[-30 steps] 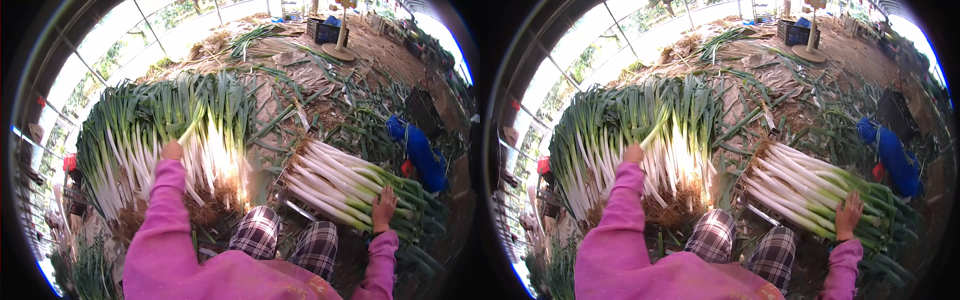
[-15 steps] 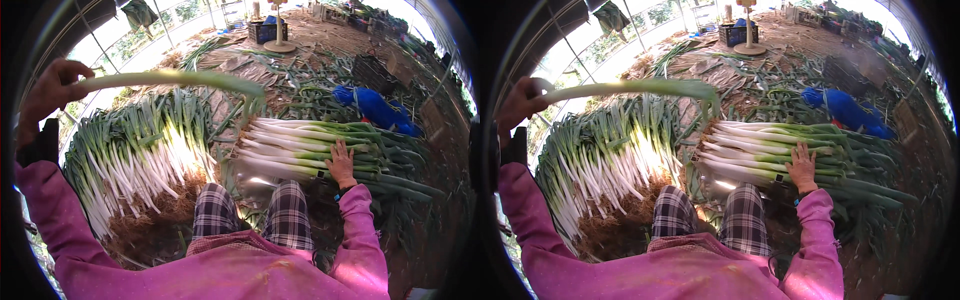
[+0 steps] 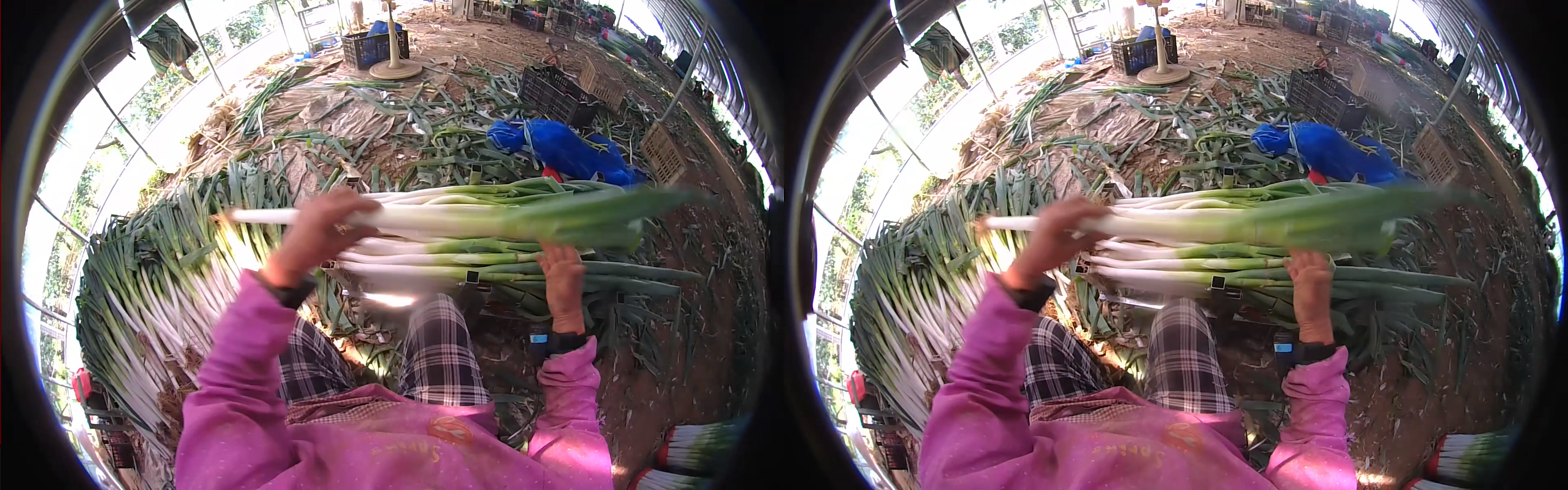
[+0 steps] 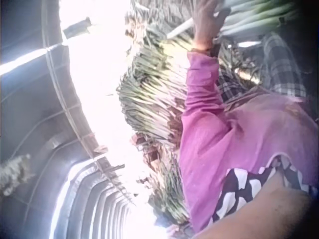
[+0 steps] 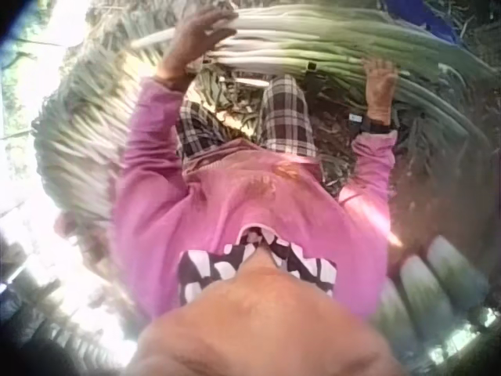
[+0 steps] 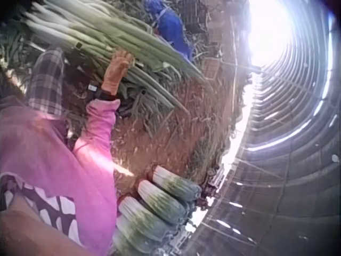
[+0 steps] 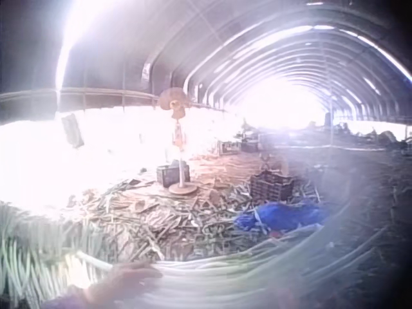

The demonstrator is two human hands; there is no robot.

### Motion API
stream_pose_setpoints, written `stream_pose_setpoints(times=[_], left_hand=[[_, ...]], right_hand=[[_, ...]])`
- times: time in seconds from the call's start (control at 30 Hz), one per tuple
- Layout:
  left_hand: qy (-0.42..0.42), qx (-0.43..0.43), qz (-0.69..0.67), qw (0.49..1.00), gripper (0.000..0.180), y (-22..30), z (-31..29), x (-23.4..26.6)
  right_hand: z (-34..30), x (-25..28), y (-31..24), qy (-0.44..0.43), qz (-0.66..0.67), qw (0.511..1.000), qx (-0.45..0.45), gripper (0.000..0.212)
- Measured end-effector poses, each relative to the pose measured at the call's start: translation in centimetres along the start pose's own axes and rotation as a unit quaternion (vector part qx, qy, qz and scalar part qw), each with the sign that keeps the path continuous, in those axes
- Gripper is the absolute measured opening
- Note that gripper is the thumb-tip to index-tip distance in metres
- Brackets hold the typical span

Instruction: The person picks up leeks from a pile and places them into a metal frame to form organized bundles.

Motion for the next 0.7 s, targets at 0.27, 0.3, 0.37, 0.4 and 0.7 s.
stream_pose_setpoints(times=[0.27,0.3,0.37,0.4,0.7], left_hand=[[-0.055,0.092,0.046,0.993,0.027,-7.6,-1.4,-18.6],[-0.053,0.096,0.043,0.993,0.027,-7.9,-1.1,-18.9],[-0.032,0.075,0.025,0.996,0.028,-7.2,0.3,-18.4],[-0.03,0.076,0.022,0.996,0.028,-7.3,1.1,-18.1],[0.05,-0.006,0.015,0.999,0.032,-13.4,10.9,-16.3]], right_hand=[[0.3,2.5,-2.3,0.214,0.3,0.925,0.093,0.047],[0.5,2.3,-2.7,0.194,0.341,0.915,0.096,0.044],[1.1,2.8,-4.1,0.196,0.301,0.928,0.101,0.045],[1.6,3.1,-4.7,0.195,0.266,0.938,0.11,0.046],[12.3,4.8,-8.1,0.231,0.178,0.949,0.121,0.051]])
Point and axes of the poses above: each hand's wrist, its own z-axis towards the middle knuckle, its own x-axis out of the back of the hand, y = z × x, the point moved 4 cm from there along z, towards the middle knuckle, and after that the axes turned 13 degrees about -y, right-handed, at the moved point
